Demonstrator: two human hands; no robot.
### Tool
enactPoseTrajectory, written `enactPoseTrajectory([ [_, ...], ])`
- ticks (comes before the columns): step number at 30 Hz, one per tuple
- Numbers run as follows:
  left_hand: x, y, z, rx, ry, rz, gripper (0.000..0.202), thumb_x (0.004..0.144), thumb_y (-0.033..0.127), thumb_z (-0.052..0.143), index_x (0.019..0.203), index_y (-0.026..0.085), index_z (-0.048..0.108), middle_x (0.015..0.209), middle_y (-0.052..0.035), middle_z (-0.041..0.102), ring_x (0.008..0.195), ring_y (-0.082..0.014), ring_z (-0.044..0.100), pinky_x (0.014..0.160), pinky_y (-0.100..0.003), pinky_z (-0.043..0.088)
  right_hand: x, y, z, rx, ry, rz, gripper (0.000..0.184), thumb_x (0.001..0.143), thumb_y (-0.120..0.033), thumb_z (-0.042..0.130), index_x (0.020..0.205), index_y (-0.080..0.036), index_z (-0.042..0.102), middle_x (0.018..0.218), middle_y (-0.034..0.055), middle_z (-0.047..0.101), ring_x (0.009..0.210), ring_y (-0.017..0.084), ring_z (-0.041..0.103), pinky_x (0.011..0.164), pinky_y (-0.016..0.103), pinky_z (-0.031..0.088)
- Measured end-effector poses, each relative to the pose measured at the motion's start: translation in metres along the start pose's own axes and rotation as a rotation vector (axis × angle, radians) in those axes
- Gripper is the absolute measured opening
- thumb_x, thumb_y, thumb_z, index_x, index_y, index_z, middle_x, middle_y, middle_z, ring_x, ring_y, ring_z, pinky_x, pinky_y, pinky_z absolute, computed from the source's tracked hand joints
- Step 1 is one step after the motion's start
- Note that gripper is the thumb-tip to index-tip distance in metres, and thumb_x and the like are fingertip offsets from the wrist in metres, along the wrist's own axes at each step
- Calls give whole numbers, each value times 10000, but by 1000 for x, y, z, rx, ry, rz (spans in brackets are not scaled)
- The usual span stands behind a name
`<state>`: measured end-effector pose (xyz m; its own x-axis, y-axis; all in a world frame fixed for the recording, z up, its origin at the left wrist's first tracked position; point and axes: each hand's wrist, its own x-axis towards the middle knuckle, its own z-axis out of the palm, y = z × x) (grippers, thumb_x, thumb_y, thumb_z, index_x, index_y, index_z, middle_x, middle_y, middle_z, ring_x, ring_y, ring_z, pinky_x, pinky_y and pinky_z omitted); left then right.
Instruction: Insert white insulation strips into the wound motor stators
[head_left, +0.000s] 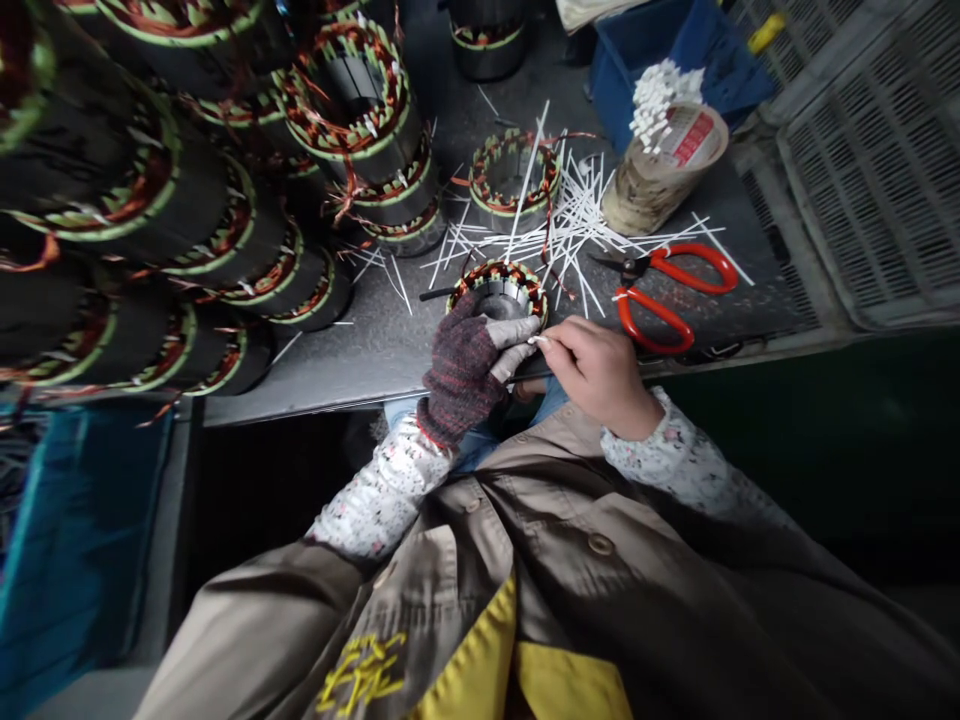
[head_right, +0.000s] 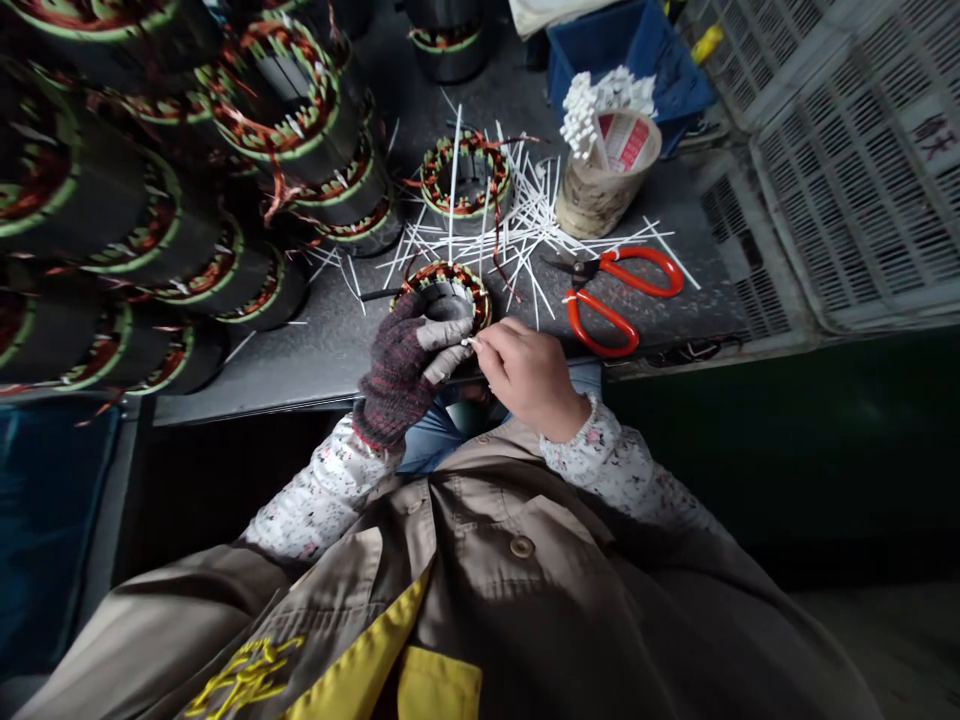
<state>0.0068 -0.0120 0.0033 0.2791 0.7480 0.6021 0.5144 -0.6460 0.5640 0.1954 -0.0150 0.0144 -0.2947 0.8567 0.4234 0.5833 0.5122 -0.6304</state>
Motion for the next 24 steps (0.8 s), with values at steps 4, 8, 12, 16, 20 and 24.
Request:
enactPoseTrajectory([
  [4,0,-3,-1,-17,-49,14,169,1002,310,602,1124,259,707,1075,-20,784,1042,-185,735,1143,-487,528,3,4,1,90,-20,18,235,921,-200,544,690,-203,585,667,1,595,604,132,531,593,285,371],
  [8,0,-2,0,-32,-16,-7,175,994,301,602,1109,267,730,1037,-28,784,1050,-202,726,1096,-485,551,-1,-4,-9,214,8,26,234,947,-236,544,717,-210,577,712,1,612,663,133,572,633,268,426],
  [12,-1,-1,0,-11,-16,-4,190,987,307,616,1142,277,721,1067,-31,780,1085,-205,714,1126,-488,528,-1,-9,-9,129,0,-3,228,947,-244,547,728,-208,603,737,17,625,684,143,584,646,276,423],
  [16,-1,-5,0,1,-33,36,208,977,282,630,1167,267,715,1053,-28,786,1052,-193,729,1181,-484,479,4,-3,-1,18,-2,65,248,896,-228,561,649,-213,544,673,4,557,589,132,497,584,291,348],
  [20,-2,-6,-1,51,-66,54,200,1002,314,570,1150,276,699,1063,-20,782,1069,-197,734,1175,-511,482,7,-6,-3,43,-51,71,264,891,-304,586,651,-213,524,678,-3,537,565,117,456,561,287,323],
  [24,0,-1,-1,104,-49,30,169,1003,288,562,1123,285,681,1197,-31,754,1165,-215,708,1133,-529,513,8,-20,-24,202,-171,42,312,930,-257,520,621,-211,516,622,-9,513,570,121,473,554,287,342],
])
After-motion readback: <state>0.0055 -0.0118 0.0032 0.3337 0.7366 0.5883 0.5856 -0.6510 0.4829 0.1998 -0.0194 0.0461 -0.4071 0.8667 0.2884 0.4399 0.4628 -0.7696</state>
